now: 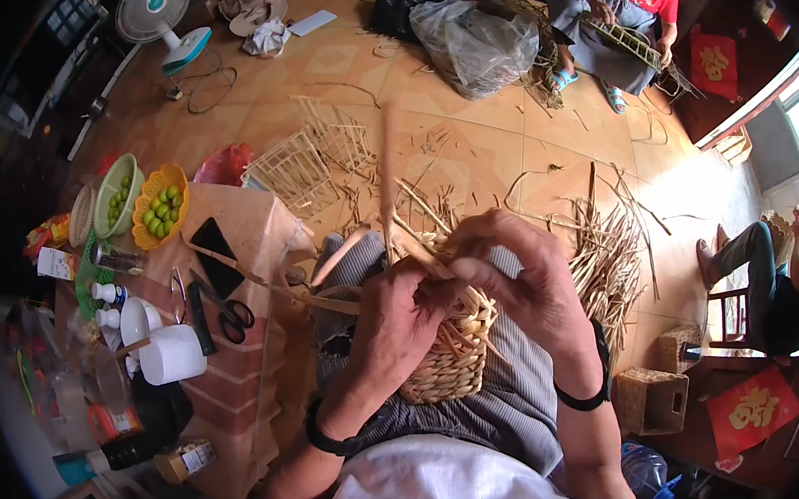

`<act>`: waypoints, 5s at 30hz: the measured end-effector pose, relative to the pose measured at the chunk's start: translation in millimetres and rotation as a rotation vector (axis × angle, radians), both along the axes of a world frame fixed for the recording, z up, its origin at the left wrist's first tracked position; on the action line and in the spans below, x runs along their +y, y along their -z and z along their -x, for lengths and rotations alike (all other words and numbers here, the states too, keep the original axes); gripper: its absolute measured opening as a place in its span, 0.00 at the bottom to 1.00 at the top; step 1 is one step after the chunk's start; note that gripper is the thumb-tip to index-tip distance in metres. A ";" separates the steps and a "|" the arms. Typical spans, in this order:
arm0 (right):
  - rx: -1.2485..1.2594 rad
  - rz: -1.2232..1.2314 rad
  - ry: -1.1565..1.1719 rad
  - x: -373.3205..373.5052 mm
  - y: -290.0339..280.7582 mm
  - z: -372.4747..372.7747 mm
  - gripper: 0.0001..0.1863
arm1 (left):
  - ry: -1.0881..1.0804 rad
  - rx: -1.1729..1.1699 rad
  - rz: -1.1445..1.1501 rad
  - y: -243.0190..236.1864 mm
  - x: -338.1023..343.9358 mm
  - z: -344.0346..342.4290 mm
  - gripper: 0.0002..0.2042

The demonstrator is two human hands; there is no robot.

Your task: Weaving a basket using straw-like material.

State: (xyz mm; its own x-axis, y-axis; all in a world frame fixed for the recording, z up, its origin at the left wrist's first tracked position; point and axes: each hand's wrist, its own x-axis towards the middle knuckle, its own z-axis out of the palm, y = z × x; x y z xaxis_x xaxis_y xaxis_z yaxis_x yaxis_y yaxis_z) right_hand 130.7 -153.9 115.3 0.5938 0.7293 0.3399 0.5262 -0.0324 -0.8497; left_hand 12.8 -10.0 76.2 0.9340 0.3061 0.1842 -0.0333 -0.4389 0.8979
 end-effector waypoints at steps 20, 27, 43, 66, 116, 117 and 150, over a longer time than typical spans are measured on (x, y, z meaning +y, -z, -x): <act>0.376 -0.220 0.182 -37.2 86.3 42.5 0.13 | 0.025 0.104 0.550 2.8 6.0 -9.0 0.10; 0.164 -0.136 0.172 -33.3 80.5 41.0 0.10 | -0.017 0.125 0.481 -8.3 10.2 -4.5 0.10; -0.286 0.088 -0.021 -12.6 15.5 7.7 0.10 | -0.037 -0.184 0.123 13.5 -0.4 53.4 0.04; 0.808 -0.140 0.111 -24.4 56.3 27.6 0.05 | -0.047 -0.216 0.444 32.4 -0.6 54.5 0.06; 0.454 -0.087 0.102 -33.5 78.6 50.5 0.13 | -0.217 -0.179 0.216 25.3 -1.3 12.8 0.07; 0.450 -0.089 0.103 -31.8 71.2 52.4 0.13 | -0.215 -0.182 0.215 24.5 -0.2 12.4 0.07; 0.378 0.301 -0.394 -31.3 67.4 -46.8 0.11 | 0.018 -0.256 -0.415 24.5 -1.4 22.0 0.14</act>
